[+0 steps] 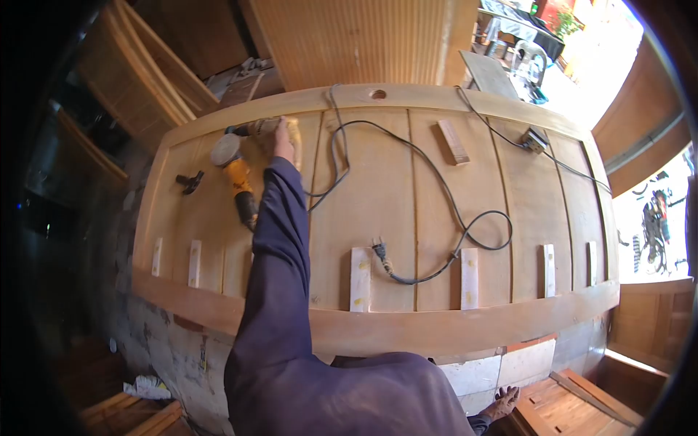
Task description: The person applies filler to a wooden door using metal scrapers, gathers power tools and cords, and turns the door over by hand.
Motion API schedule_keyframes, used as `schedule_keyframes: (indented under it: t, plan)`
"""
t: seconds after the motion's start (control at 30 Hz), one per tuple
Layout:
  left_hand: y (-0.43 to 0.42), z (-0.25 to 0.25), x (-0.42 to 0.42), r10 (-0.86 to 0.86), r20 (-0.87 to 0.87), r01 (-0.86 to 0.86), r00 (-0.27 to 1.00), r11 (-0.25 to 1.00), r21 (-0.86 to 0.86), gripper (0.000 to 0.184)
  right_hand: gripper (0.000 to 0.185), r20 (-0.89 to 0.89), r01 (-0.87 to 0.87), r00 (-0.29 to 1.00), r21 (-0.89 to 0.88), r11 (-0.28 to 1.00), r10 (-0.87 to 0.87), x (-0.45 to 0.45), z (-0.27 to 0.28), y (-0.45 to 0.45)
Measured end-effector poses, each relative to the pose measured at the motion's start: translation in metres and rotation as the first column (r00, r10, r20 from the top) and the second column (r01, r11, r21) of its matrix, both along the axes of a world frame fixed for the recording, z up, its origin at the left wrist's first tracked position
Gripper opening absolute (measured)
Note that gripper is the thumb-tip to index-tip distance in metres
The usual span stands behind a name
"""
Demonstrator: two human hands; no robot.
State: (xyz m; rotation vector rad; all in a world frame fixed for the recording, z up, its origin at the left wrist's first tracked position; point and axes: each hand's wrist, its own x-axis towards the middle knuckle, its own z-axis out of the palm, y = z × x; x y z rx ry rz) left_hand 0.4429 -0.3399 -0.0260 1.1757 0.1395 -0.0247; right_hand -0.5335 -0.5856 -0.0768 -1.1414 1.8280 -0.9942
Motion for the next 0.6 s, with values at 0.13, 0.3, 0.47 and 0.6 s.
schedule_keyframes:
  t: [0.13,0.3,0.47,0.6]
  plan:
    - [0.001,-0.073,0.113,0.076,0.119,-0.101,0.99,0.97,0.22,0.074,0.05,0.016,0.158,0.987,-0.016,0.987,-0.158,-0.013,0.011,0.022]
    - [-0.008,-0.013,0.06,0.256,0.15,-0.291,0.955,0.905,0.312,0.068,0.048,0.001,0.188,0.982,-0.044,0.981,-0.188,-0.022,0.015,0.044]
    - [-0.009,0.016,0.036,0.073,0.039,-0.081,0.997,0.947,0.31,0.063,0.047,0.025,0.178,0.983,0.05,0.983,-0.18,-0.015,0.013,0.055]
    - [-0.004,-0.013,0.075,0.015,-0.052,0.002,0.999,0.952,0.307,0.06,0.049,-0.03,0.105,0.994,0.106,0.989,-0.102,-0.01,0.011,0.05]
